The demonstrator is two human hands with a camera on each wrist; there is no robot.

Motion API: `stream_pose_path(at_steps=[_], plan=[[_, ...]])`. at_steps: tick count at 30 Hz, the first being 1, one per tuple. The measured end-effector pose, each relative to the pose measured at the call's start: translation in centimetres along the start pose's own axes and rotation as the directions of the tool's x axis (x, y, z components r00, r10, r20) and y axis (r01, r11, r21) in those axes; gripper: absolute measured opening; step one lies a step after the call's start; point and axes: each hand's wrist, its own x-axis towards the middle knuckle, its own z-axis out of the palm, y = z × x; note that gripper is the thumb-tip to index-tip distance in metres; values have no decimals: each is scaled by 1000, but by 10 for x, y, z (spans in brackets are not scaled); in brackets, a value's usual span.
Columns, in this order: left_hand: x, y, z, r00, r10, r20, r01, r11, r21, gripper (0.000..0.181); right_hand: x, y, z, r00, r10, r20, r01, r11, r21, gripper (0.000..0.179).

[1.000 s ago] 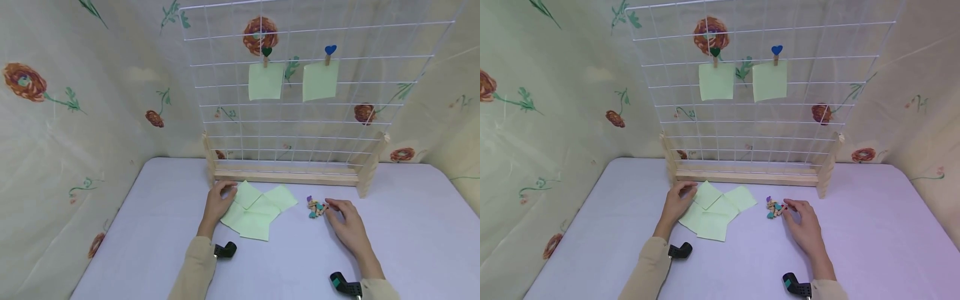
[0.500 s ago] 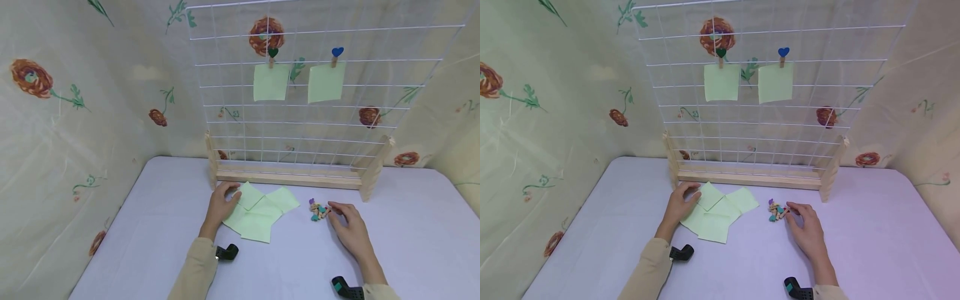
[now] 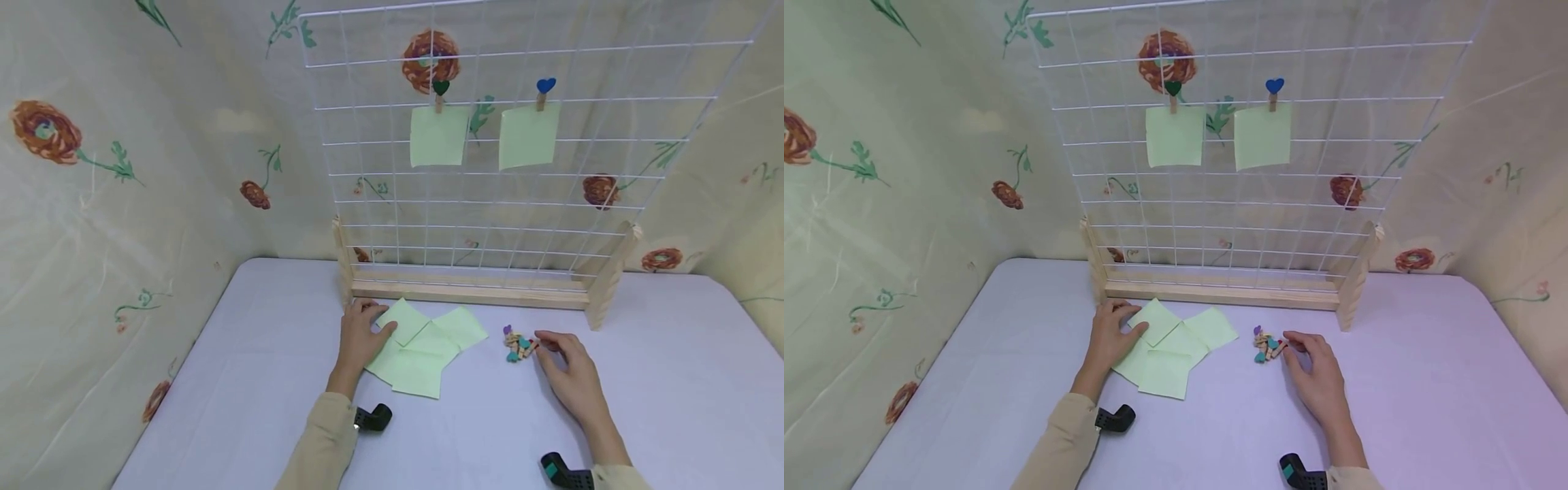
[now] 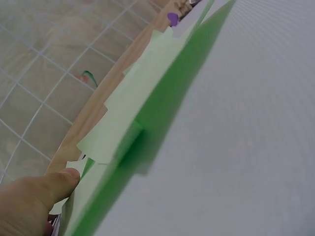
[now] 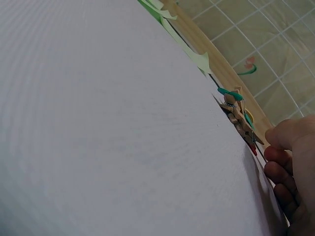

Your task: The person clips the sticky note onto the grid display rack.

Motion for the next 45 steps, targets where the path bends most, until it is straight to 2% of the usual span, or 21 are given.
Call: stream_pose_path(at_steps=[7,13,20,27,32,39,45], plan=[[-1,1,-2,1000,18,0,-18,1000,5,31,1,2,1,1000,-14,-8,14,1000,0,29],[-1,1,-4,997,71,-11,-71,997,-39,24,2,4,2,1000,-28,-2,28,1000,11,30],[0,0,-5,1000,24,-3,-24,991,-133,20,2,2,2,1000,0,32,-1,1000,24,33],[1,0,-5,999,-34,-37,19,939,-342,17,1,-5,4,999,27,42,-26,999,-20,39],[1,-1,-5,994,-69,-88,29,920,-392,16,1,-6,6,999,29,35,-27,999,-39,39],[1,6,-9,983,-101,-154,12,869,-494,16,1,-5,6,999,35,34,-33,998,-58,39],[3,2,-8,975,-107,-196,-9,857,-516,14,1,-6,7,999,25,30,-23,998,-56,40]])
